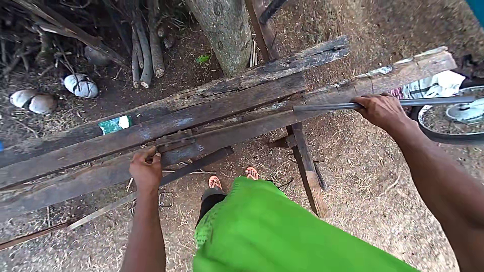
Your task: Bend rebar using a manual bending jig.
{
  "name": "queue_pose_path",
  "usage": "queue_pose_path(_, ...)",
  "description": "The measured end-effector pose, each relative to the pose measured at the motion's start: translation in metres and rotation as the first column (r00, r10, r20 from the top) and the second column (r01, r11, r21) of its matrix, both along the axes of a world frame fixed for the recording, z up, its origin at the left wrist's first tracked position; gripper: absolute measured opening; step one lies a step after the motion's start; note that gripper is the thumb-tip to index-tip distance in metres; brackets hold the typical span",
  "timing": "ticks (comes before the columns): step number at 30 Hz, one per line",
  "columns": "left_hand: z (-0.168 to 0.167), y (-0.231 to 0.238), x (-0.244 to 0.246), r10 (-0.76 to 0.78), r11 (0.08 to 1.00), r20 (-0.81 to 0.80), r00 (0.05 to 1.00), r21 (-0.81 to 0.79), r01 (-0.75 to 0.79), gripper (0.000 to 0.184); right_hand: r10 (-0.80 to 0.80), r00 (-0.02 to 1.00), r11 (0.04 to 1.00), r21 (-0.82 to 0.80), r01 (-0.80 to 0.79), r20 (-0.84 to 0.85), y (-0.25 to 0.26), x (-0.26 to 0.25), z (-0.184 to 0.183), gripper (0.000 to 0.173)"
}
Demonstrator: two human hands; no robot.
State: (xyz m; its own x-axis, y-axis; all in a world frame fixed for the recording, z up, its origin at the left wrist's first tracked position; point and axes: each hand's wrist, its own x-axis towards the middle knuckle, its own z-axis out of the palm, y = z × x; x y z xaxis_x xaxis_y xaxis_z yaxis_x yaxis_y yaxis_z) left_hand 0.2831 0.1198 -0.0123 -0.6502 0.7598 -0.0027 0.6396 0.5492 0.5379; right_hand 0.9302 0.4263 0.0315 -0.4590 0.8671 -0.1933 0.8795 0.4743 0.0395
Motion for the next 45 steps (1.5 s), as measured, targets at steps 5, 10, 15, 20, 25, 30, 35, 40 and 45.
queue_pose_path(5, -0.004, 0.0, -0.003, 0.003, 1.0, 0.002, 1.0, 0.028, -0.003, 0.026, 0.069, 0.997, 0.998, -0.007, -0.069, 0.037, 0.017, -0.003, 0.007, 0.018)
queue_pose_path(10, -0.007, -0.003, -0.005, 0.001, 0.998, 0.017, 1.0, 0.06, -0.002, 0.026, 0.113, 0.994, 0.994, -0.001, -0.113, 0.014, 0.027, 0.002, 0.005, 0.02)
queue_pose_path(15, -0.007, -0.004, -0.004, 0.002, 0.999, 0.026, 1.0, 0.05, -0.003, 0.027, 0.11, 0.994, 0.994, -0.002, -0.11, 0.021, 0.026, 0.0, 0.006, 0.022)
queue_pose_path(20, -0.006, -0.004, -0.006, 0.014, 1.0, 0.039, 0.999, 0.028, -0.015, 0.028, 0.111, 0.994, 0.993, -0.027, -0.111, 0.013, 0.026, -0.002, 0.006, 0.018)
queue_pose_path(25, -0.006, -0.003, -0.006, 0.017, 0.999, 0.055, 0.998, 0.036, -0.018, 0.028, 0.134, 0.991, 0.991, -0.025, -0.133, 0.017, 0.028, 0.002, 0.007, 0.019)
queue_pose_path(30, -0.004, -0.003, -0.005, 0.01, 1.0, 0.056, 0.998, 0.003, -0.01, 0.03, 0.118, 0.993, 0.993, -0.029, -0.118, 0.014, 0.026, -0.006, 0.012, 0.02)
queue_pose_path(35, -0.003, -0.002, -0.002, 0.022, 1.0, 0.067, 0.998, 0.018, -0.024, 0.029, 0.16, 0.987, 0.987, -0.026, -0.16, -0.002, 0.026, -0.013, 0.004, 0.02)
queue_pose_path(40, -0.002, -0.002, -0.004, 0.031, 0.998, 0.083, 0.996, 0.057, -0.035, 0.029, 0.153, 0.988, 0.983, -0.1, -0.153, -0.015, 0.027, -0.034, -0.008, 0.024)
queue_pose_path(45, -0.007, -0.001, -0.005, 0.026, 0.996, 0.089, 0.996, 0.084, -0.034, 0.027, 0.146, 0.988, 0.985, -0.085, -0.15, -0.051, 0.022, -0.025, -0.02, 0.019)
